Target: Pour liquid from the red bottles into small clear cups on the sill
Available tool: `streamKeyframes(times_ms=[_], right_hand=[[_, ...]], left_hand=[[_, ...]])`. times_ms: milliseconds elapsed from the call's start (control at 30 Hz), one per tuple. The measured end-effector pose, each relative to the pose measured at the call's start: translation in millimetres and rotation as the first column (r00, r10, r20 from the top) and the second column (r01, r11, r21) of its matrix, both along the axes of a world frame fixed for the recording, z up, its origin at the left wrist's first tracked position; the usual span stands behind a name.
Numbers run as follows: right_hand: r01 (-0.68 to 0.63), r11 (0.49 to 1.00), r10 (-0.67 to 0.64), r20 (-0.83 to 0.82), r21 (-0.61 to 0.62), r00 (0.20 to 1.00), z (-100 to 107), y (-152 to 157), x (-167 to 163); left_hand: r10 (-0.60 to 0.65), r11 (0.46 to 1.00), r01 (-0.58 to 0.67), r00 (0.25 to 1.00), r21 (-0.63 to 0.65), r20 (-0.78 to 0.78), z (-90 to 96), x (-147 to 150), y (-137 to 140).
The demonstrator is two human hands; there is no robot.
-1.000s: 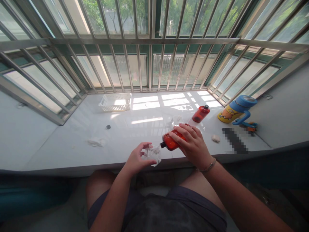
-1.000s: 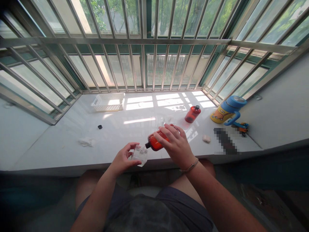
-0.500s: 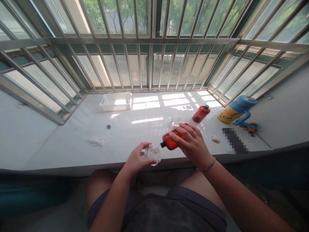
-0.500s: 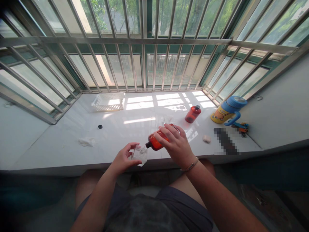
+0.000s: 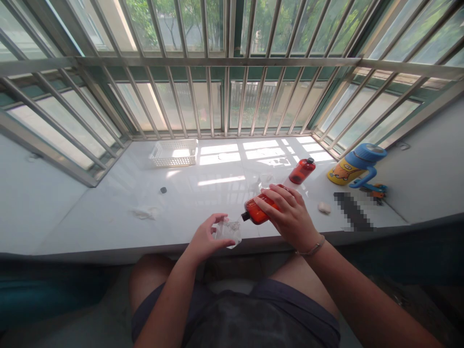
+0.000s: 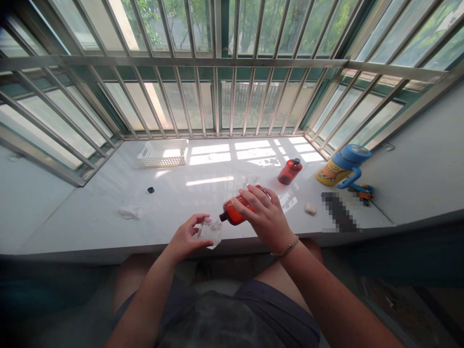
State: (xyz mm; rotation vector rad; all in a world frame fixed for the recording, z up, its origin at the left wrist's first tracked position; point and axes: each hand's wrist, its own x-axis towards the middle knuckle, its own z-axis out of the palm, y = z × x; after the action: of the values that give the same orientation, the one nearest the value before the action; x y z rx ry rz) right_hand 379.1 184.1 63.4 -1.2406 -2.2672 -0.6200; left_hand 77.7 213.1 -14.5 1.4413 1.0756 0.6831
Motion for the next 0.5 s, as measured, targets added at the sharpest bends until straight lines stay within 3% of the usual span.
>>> streamKeyframes(times_ms=[500], right_hand=[[-0.016, 1.000, 0.015, 0.022, 0.022, 1.000, 4.9, 2.7, 1.3]], left_hand=[[0.001, 0.999, 0.000, 1.000, 0.040, -0.028, 2.3, 0.3, 0.3]])
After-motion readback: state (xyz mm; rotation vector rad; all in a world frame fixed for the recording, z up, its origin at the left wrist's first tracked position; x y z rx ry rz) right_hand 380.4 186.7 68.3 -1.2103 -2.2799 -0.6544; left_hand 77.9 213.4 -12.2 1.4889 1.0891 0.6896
